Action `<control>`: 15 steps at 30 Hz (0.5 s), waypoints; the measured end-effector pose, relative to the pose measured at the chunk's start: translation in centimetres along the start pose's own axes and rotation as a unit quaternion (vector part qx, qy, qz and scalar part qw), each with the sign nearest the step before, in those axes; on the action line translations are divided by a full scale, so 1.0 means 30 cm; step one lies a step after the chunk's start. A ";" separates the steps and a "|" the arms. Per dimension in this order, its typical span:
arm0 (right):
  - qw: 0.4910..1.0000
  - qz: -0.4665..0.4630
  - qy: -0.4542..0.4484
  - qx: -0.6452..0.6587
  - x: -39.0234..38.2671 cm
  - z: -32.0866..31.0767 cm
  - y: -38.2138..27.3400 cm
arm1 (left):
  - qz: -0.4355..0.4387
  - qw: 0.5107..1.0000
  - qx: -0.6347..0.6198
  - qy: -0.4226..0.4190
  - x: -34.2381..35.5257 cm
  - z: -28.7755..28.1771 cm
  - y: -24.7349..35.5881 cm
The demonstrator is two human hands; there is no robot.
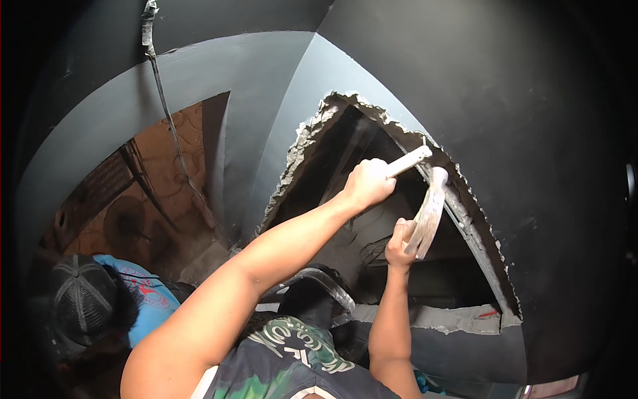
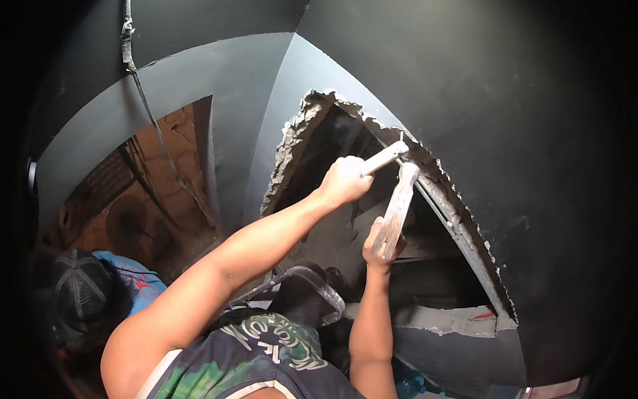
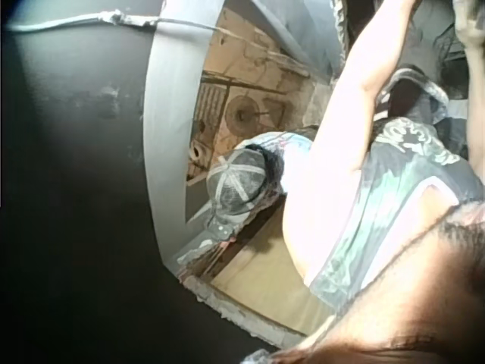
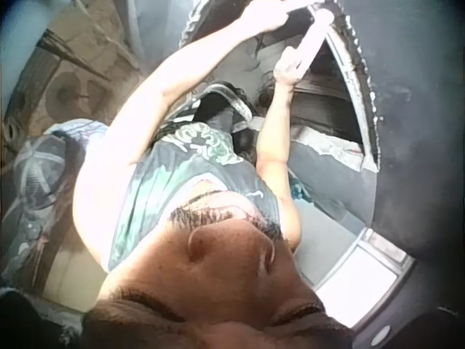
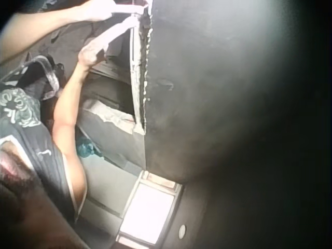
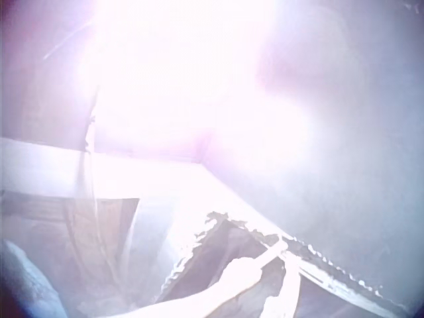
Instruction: The person chips away concrete along the edge of a wall opening using a hammer and a chisel.
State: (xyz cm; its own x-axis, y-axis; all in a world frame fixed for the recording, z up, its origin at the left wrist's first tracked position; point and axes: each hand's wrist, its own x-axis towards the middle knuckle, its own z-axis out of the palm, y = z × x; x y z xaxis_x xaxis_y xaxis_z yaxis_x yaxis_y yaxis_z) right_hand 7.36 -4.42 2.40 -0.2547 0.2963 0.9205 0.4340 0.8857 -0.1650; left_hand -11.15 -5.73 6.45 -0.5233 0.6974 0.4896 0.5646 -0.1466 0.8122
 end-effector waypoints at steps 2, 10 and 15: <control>0.996 0.023 -0.058 0.057 0.054 -0.060 -0.107 | 0.003 1.000 0.000 0.014 -0.012 0.013 -0.020; 0.987 0.118 -0.067 0.088 -0.010 0.040 -0.005 | -0.008 1.000 0.018 -0.007 0.000 0.006 -0.007; 0.996 0.037 -0.064 0.041 -0.005 -0.065 -0.098 | 0.020 0.999 0.034 0.000 0.004 0.016 -0.004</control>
State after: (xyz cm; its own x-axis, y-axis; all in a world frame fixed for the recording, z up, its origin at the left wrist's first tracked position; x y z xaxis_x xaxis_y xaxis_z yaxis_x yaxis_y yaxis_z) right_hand 7.80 -7.76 3.44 -0.3348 0.3998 0.8533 0.3852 0.8845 -0.2633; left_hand -10.98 -5.30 6.26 -0.4996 0.6919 0.5212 0.6266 -0.1268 0.7690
